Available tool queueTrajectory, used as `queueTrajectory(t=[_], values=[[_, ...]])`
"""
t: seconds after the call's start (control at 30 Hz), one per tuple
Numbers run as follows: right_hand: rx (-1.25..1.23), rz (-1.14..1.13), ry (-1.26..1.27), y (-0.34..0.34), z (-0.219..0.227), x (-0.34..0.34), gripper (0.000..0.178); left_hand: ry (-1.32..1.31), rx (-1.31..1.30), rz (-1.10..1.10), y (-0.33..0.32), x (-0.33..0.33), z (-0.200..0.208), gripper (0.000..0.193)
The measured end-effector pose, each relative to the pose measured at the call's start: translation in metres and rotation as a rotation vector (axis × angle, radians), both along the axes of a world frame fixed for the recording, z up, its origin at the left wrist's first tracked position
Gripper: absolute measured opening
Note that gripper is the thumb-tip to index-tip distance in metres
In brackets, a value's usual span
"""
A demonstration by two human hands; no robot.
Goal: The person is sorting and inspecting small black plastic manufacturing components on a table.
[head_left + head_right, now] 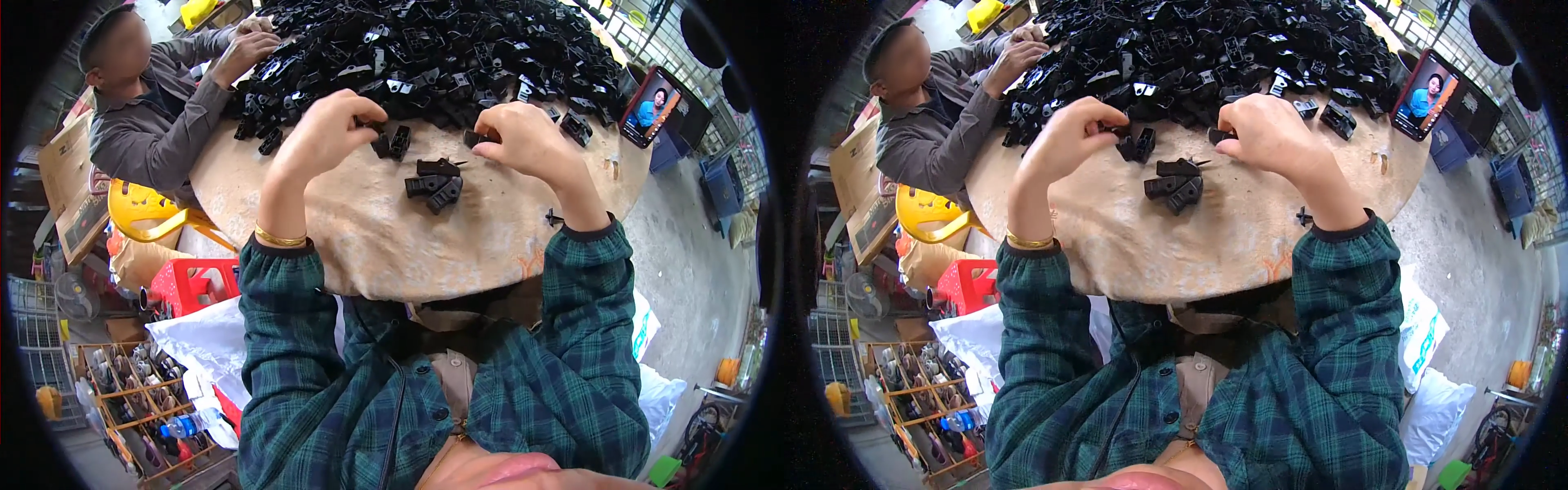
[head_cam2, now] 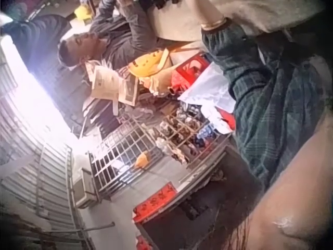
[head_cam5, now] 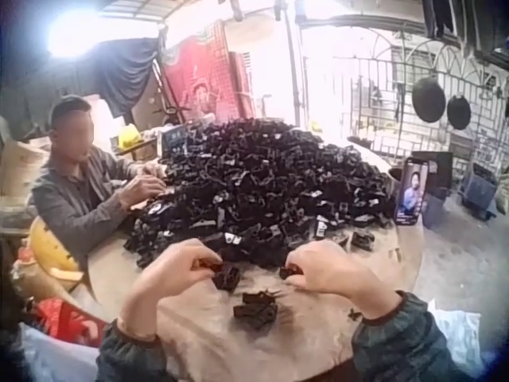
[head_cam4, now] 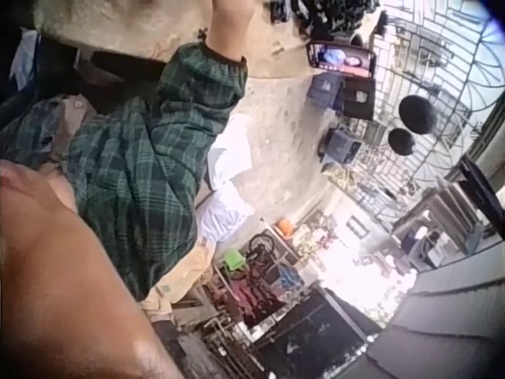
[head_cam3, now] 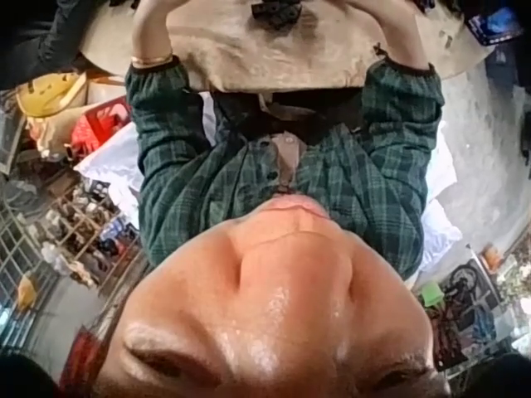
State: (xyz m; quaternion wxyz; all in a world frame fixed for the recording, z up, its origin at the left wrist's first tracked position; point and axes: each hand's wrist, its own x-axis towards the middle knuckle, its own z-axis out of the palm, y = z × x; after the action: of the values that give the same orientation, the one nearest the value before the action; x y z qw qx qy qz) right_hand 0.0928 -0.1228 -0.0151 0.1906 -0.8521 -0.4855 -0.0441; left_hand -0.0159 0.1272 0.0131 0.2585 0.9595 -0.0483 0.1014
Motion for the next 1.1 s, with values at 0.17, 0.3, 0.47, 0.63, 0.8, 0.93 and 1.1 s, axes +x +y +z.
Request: queueTrajectory(t=[0.17,0.3,0.47,0.63,0.8,0.93,1.1], values=[[0.033,0.019,-0.033,0.002,-0.004,0.002,0.025,0.079,0.073,-0.061,-0.022,0.002,-0.018,0.036],[0.349,-0.03,0.157,-0.001,0.006,0.017,0.027,-0.025,0.141,0.007,-0.036,0.008,-0.031,0.037],[0.66,-0.138,0.233,-0.012,0.007,0.03,0.021,-0.107,0.024,-0.137,-0.025,0.015,-0.028,0.031],[0.681,-0.04,0.345,0.006,0.003,0.017,0.032,-0.098,0.308,-0.045,-0.026,0.007,-0.031,0.028],[0.745,0.116,0.486,0.02,-0.006,0.0,0.03,-0.18,0.422,0.017,-0.033,0.009,-0.031,0.017],[0.752,0.174,0.342,0.021,0.002,-0.013,0.03,-0.333,-0.082,0.123,-0.035,0.016,-0.021,0.017],[0.809,0.413,-0.126,0.028,0.003,-0.022,0.035,0.176,-1.212,-0.017,-0.047,0.017,-0.023,0.026]])
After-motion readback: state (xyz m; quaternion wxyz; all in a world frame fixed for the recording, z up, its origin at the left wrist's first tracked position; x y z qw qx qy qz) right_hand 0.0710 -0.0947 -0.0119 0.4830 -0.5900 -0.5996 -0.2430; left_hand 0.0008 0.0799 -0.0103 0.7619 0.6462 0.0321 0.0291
